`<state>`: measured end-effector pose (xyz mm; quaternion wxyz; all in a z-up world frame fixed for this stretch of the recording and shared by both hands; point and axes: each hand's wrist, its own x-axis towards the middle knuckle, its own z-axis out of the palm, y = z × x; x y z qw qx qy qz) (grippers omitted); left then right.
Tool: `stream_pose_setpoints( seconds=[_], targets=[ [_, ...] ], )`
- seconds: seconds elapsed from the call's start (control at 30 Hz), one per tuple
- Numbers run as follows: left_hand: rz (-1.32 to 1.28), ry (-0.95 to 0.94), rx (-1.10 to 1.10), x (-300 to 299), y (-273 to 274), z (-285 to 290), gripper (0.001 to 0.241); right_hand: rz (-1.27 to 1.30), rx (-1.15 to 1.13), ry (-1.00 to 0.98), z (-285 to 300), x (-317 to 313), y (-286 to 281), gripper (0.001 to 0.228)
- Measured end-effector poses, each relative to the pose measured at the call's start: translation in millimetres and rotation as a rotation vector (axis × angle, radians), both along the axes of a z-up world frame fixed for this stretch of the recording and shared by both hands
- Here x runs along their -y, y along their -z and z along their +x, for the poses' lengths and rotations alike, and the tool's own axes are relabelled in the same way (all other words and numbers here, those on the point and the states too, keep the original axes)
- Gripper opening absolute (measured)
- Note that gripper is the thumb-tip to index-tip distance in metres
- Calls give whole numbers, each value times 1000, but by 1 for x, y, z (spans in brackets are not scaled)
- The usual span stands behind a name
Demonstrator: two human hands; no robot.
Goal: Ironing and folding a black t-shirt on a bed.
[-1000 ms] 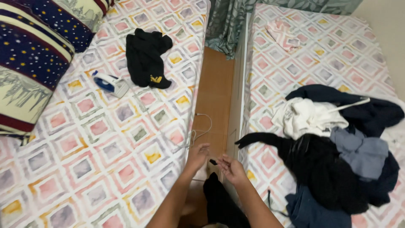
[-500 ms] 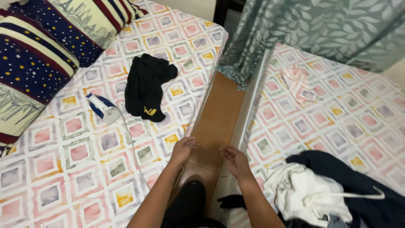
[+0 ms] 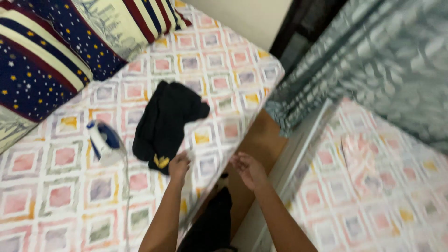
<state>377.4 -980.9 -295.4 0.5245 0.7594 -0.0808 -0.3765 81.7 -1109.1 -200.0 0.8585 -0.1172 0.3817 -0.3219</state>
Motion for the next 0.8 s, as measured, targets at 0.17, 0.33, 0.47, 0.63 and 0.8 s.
stream_pose_setpoints(
  seconds=[0.17, 0.33, 0.47, 0.63, 0.8],
  targets=[
    [509, -232, 576, 16, 48, 73, 62, 75, -59, -159, 42, 115, 22, 26],
    [877, -506, 402, -19, 58, 91, 135, 95, -19, -248, 78, 171, 38, 26],
    [804, -661, 36, -15, 56, 89, 149, 155, -144, -382, 122, 200, 57, 28],
    [671, -644, 292, 3, 90, 80, 76, 200, -208, -542, 192, 225, 112, 32],
    [377, -441, 491, 104, -7, 39, 51, 10, -382, -841, 269, 233, 167, 38]
  ],
)
